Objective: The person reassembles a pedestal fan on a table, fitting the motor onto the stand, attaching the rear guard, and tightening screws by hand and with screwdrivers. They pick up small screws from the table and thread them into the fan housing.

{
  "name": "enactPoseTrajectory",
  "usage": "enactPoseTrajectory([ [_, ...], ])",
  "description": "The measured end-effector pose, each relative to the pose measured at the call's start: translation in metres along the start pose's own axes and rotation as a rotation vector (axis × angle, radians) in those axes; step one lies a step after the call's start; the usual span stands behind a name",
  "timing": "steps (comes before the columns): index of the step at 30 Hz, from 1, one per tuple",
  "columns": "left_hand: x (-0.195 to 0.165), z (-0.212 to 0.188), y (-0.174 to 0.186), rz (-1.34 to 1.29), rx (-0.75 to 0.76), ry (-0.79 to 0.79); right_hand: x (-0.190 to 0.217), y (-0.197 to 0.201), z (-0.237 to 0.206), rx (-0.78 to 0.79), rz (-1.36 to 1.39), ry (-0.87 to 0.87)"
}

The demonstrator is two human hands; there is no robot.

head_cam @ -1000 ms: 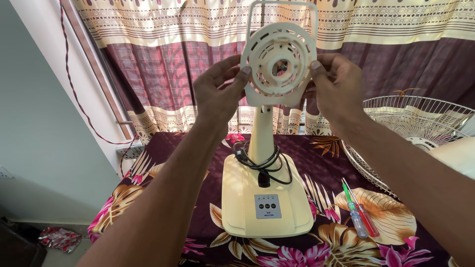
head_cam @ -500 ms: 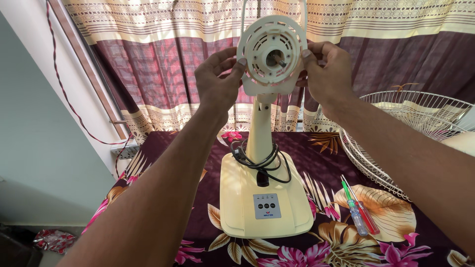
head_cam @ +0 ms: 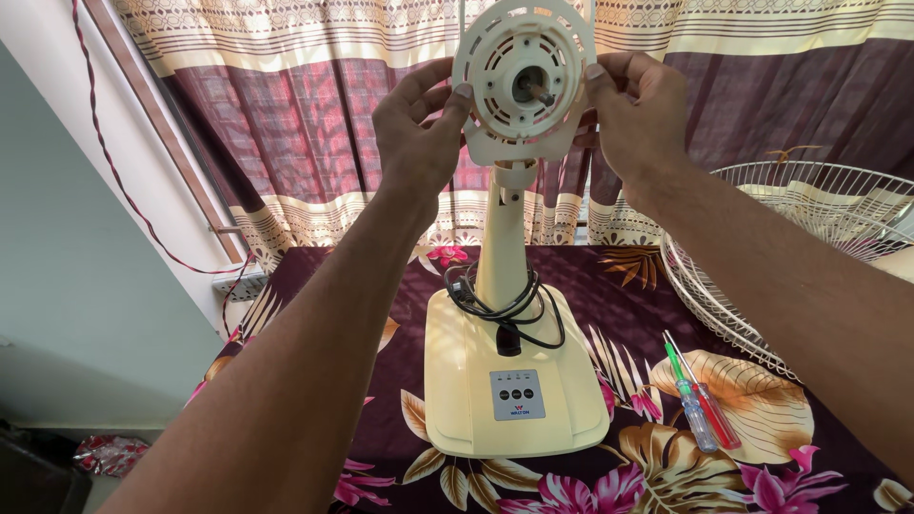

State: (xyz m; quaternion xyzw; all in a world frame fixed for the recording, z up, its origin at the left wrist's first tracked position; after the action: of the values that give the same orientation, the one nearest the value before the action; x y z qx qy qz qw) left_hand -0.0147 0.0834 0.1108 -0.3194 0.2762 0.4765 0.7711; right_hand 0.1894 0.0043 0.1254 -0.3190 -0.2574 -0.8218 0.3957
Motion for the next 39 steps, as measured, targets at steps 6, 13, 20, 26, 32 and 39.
enactPoseTrajectory([
  [6,-0.005,0.001,-0.003,-0.016,-0.025,0.065,-0.003,-0.001,0.002,-0.003,-0.002,-0.026],
  [13,-0.002,0.002,-0.002,0.001,-0.029,0.051,-0.004,0.0,0.004,0.026,0.039,-0.044],
  [20,0.006,0.003,0.0,-0.017,-0.027,0.036,-0.008,0.0,0.002,0.03,-0.012,-0.09],
  [26,0.008,0.002,0.001,-0.005,-0.022,0.057,-0.01,0.001,0.002,0.04,-0.021,-0.089],
  [32,0.005,0.0,0.001,0.008,-0.017,0.06,-0.01,0.002,0.003,0.048,-0.038,-0.101],
  [39,0.005,-0.002,0.002,0.033,-0.002,0.065,-0.009,0.003,0.001,0.065,0.009,-0.107],
])
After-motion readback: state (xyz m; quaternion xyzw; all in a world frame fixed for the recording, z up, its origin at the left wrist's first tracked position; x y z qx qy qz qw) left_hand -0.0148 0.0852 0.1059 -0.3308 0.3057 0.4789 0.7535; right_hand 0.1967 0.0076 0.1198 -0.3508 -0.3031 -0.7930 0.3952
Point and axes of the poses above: each hand's wrist, its own z-axis towards the middle knuckle, its own y-axis out of the back of the hand, x = y × z, the point moved 1 cm from there along z, towards the middle knuckle, and after that the axes turned 7 degrees about -z, right-handed, at the moved point
